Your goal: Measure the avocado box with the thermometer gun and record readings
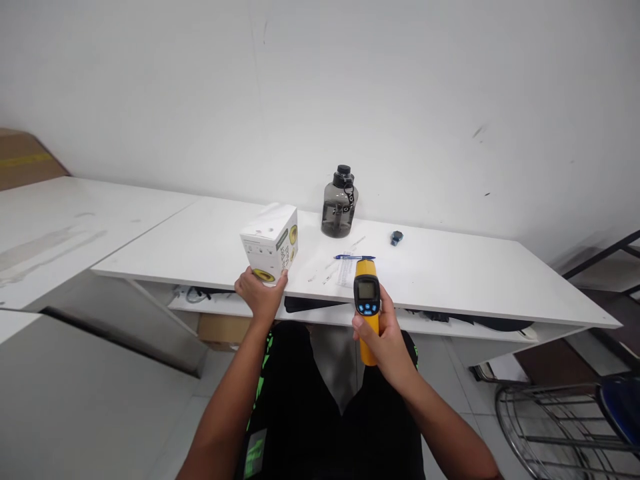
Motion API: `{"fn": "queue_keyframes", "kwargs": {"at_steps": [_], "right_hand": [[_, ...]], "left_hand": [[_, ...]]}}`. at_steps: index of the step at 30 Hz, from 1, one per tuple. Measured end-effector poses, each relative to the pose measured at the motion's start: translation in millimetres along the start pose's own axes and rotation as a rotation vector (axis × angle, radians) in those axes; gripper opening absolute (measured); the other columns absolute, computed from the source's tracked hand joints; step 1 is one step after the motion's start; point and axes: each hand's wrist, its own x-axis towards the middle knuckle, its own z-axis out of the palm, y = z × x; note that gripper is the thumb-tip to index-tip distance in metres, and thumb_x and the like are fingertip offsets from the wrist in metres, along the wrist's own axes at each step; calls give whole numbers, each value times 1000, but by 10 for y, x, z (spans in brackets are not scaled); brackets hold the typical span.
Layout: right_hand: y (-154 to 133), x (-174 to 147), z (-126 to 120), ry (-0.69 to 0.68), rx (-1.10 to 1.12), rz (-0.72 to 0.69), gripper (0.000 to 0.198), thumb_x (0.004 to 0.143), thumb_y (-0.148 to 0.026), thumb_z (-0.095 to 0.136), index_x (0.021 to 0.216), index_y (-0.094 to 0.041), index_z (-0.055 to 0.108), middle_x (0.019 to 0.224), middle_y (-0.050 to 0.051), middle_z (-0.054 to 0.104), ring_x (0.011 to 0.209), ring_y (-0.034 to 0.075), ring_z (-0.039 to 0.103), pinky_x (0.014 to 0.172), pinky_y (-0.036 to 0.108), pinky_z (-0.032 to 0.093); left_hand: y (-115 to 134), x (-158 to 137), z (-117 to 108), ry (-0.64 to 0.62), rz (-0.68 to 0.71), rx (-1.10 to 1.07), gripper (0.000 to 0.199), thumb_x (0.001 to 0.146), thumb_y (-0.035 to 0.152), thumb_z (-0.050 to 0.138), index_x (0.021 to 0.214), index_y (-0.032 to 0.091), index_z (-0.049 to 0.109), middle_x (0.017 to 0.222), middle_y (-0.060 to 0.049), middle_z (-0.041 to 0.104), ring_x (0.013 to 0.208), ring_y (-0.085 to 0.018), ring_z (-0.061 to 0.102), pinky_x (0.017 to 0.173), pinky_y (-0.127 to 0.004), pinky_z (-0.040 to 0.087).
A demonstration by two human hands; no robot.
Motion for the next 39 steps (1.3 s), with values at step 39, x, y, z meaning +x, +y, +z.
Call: {"fn": "queue_keyframes", "kwargs": {"at_steps": [39], "right_hand": [[358,1561,1013,-200,-1192,-169,65,100,-43,30,155,-10,16,111,16,71,96,31,68,75,35,47]], "left_hand": [[-171,-34,119,99,104,9,70,66,53,72,117,13,44,104,-15,59,103,-33,54,99,-51,33]]}}
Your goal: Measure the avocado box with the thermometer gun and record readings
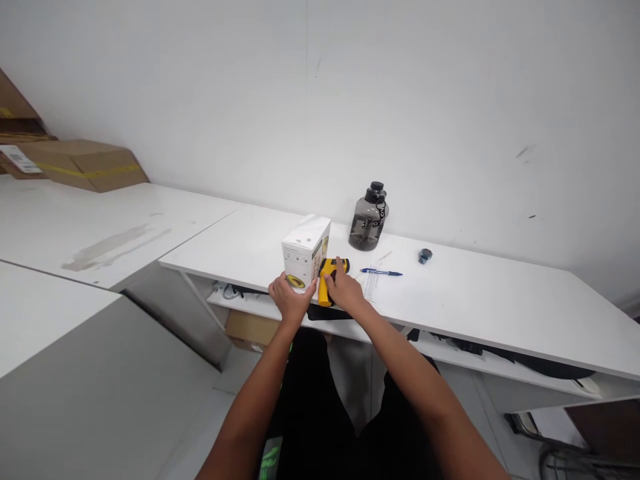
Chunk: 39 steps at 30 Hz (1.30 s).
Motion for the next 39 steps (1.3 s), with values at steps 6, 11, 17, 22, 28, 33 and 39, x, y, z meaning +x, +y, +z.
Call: {"fn": "queue_keyframes", "kwargs": {"at_steps": [6,11,17,22,28,33,39], "right_hand": [[943,34,-271,183,-179,143,45,100,-26,31,143,-17,41,118,14,68,103,26,65,77,32,45],[1543,175,-435,33,-316,139,34,99,-25,35,123,-16,58,108,16,70,96,28,66,73,33,43],[1508,127,-346,357,160,18,30,97,-43,39,107,-20,56,76,3,66,69,20,60,63,28,40],[1390,42,-244,399,658,17,39,88,-60,47,75,-24,50,64,-3,54,61,17,51,62,27,40],[1377,39,-165,313,709,57,40,91,-55,38,68,-24,48,60,-3,52,56,16,47,60,28,37],[1409,40,-155,375,704,82,42,83,-48,50,53,-25,31,50,-6,32,55,14,36,56,28,30],[1434,37,-152,348,757,81,41,80,-43,53,52,-24,30,51,-6,30,55,13,33,55,27,30]], "left_hand": [[-3,3,-9,7,9,-3,70,66,52,72,117,13,44,105,-15,59,103,-33,54,100,-51,33],[10,13,-17,7,-7,10,70,65,55,72,114,14,45,101,-14,58,101,-33,53,98,-50,34],[20,25,-44,-6,-23,17,68,64,53,73,114,16,45,97,-11,57,99,-33,53,96,-50,34],[-5,22,-27,-10,-35,13,70,64,52,72,116,16,44,99,-11,55,100,-33,52,96,-52,33],[-42,5,-3,-5,-12,33,72,66,55,69,117,13,43,102,-13,54,101,-33,51,99,-52,33],[-49,-2,-8,-37,-23,45,74,67,56,68,121,13,40,108,-14,52,107,-34,49,102,-54,31],[-19,2,-25,-54,-28,41,73,67,52,69,121,14,39,110,-14,52,109,-33,48,103,-54,29]]}}
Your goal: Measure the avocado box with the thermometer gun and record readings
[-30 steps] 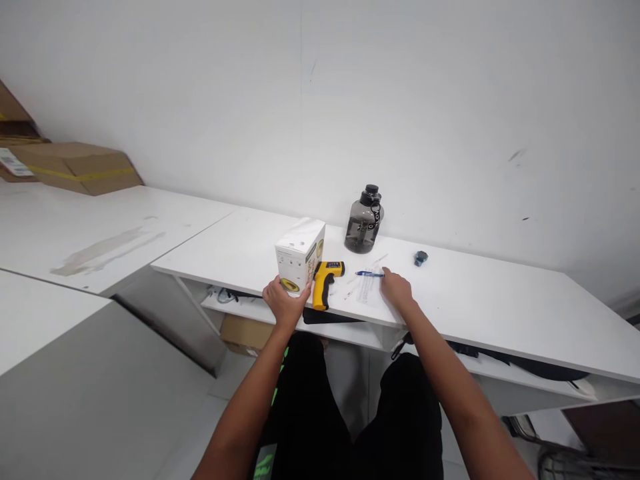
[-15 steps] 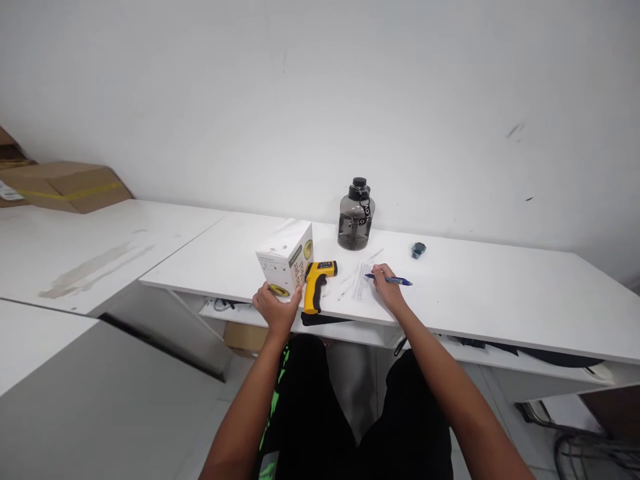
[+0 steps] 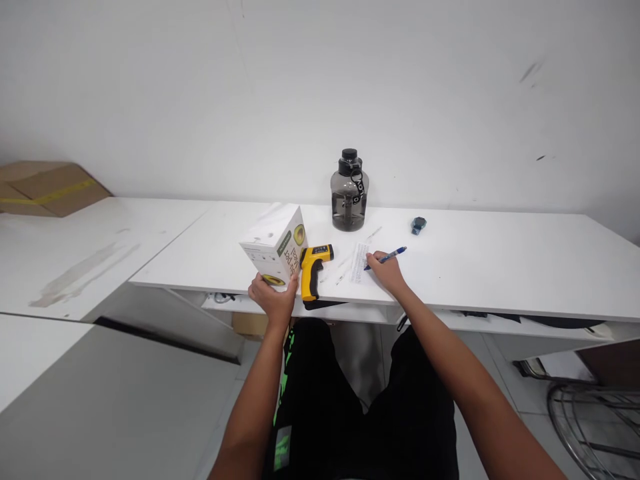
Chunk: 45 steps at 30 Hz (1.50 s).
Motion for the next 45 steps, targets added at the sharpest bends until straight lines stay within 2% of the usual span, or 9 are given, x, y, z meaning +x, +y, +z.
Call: {"fn": "queue_keyframes", "kwargs": {"at_steps": [5,14,21,28,45], "right_hand": [[36,26,20,-2,-41,-3,37,79,-42,52,51,-24,36,51,-5,36,56,14,36,56,27,31],[-8,9,11,-49,-9,10,38,77,-39,53,50,-24,31,52,-6,29,55,13,31,57,27,29],[-1,13,13,7,-14,9,39,79,-39,52,51,-25,28,51,-6,28,54,13,30,55,27,28],[-2,15,1,-41,-23,6,38,77,-38,52,50,-24,29,51,-6,27,55,12,31,56,27,30],[34,25,8,8,-41,-15,39,78,-39,51,51,-25,27,50,-6,28,54,13,31,55,27,29]], "left_hand": [[7,-1,-5,-7,-23,5,73,65,49,71,122,16,39,109,-13,52,108,-33,48,102,-53,28],[2,-1,-1,23,8,19,74,66,56,68,119,12,41,107,-15,54,106,-33,49,104,-52,30],[17,-4,-5,7,-9,19,74,66,55,68,120,13,40,108,-15,53,106,-33,50,103,-52,30],[23,-3,-6,21,-15,23,73,65,54,70,119,15,42,108,-14,54,107,-33,51,102,-52,32],[25,-8,2,14,-17,18,75,65,57,69,120,14,41,107,-14,53,107,-33,50,102,-53,31]]}}
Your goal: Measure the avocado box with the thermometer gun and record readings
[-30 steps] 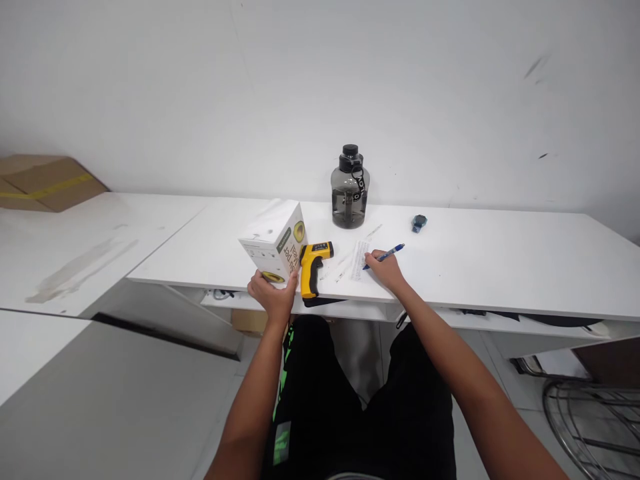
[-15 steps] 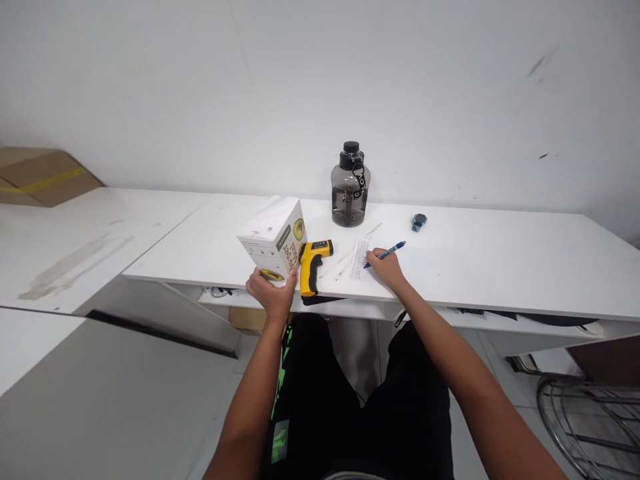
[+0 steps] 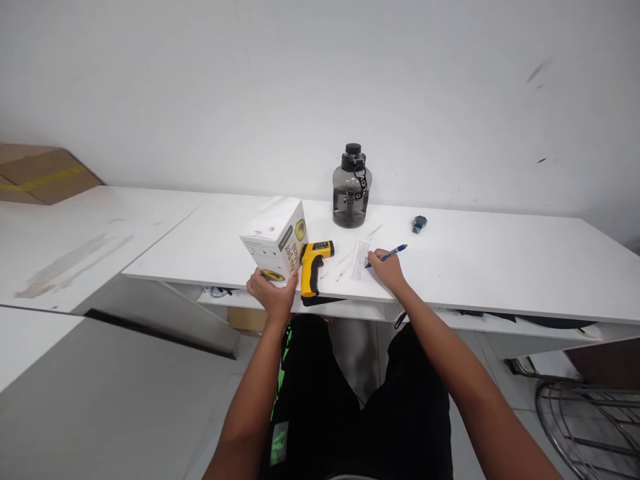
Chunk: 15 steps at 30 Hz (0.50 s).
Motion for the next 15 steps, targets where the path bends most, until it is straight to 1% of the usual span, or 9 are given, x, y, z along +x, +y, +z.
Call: {"fn": "queue_keyframes", "kwargs": {"at_steps": [6,12,15], "right_hand": [[7,-2,3,-4,9,0,39,78,-38,51,51,-25,27,51,-7,27,54,12,31,56,27,29],[7,-6,3,36,16,7,40,79,-36,51,52,-25,25,51,-7,25,53,12,30,55,27,26],[-2,-15,4,35,11,4,40,80,-35,51,53,-24,24,51,-7,25,53,12,29,55,27,26]], "left_hand": [[2,2,-5,1,4,-6,75,65,57,69,120,15,41,108,-14,53,107,-33,49,101,-53,31],[20,3,-14,1,10,-14,74,65,56,68,120,14,41,109,-14,53,107,-33,49,103,-52,30],[26,1,-16,-8,1,-18,74,65,55,69,120,14,41,108,-14,53,107,-33,49,103,-52,30]]}}
